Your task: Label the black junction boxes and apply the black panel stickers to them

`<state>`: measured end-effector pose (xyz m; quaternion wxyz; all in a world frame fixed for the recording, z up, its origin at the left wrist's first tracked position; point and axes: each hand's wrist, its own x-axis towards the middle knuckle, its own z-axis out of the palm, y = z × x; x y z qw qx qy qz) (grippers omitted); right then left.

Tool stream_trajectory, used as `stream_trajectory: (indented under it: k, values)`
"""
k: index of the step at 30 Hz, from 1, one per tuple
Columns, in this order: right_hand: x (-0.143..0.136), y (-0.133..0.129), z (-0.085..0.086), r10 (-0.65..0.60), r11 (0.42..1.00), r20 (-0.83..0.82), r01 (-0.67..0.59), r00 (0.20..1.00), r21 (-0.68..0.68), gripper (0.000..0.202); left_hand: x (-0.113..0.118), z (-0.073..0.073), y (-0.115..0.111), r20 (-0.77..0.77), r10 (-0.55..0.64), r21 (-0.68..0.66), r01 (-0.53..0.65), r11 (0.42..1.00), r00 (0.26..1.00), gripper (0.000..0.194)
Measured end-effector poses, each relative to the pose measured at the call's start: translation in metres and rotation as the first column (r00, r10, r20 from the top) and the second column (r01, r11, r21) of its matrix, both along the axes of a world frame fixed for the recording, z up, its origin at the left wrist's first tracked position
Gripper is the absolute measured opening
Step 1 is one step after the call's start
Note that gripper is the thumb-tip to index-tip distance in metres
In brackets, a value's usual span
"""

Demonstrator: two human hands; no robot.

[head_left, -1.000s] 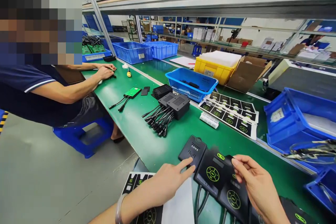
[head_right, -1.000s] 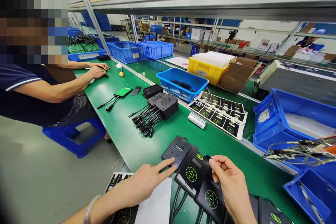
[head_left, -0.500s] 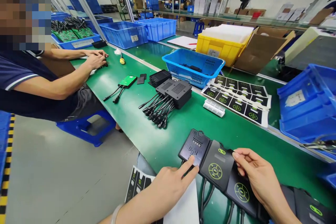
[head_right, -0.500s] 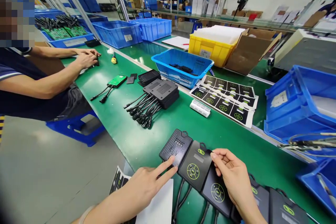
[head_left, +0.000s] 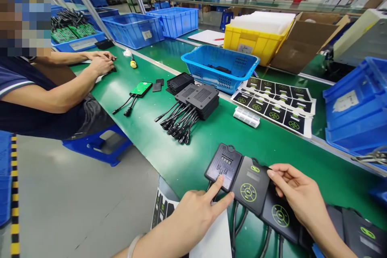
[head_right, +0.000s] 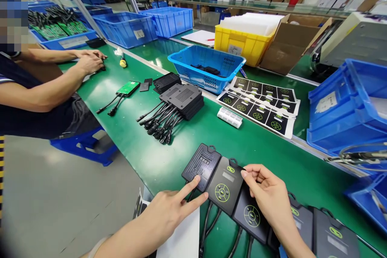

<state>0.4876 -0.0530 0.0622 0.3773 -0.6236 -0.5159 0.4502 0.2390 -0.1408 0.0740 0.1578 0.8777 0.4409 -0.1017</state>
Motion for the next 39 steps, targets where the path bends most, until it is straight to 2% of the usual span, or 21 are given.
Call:
stream_trajectory:
  k: [8, 24, 35, 39]
  values:
    - [0.0, 0.003, -0.001, 0.025, 0.999, 0.092, -0.028, 0.995, 0.039, 0.043, 0.001, 0.003, 0.002, 0.008, 0.02, -0.017, -0.02, 1.0, 1.0, 0.069]
    - [0.001, 0.002, -0.006, 0.056, 0.998, 0.169, -0.054, 0.984, -0.014, 0.042, 0.003, 0.005, 0.007, -0.046, -0.024, -0.031, 0.022, 0.999, 0.999, 0.067]
    - [0.004, 0.003, -0.013, 0.093, 0.996, 0.231, -0.09, 0.969, -0.023, 0.044, 0.003, 0.002, 0.002, -0.053, 0.005, 0.062, -0.002, 0.998, 0.999, 0.064]
    - [0.005, 0.001, -0.017, 0.132, 0.987, 0.337, -0.157, 0.932, 0.048, 0.04, 0.003, 0.0, 0.001, -0.045, 0.004, 0.092, 0.0, 0.996, 0.999, 0.065]
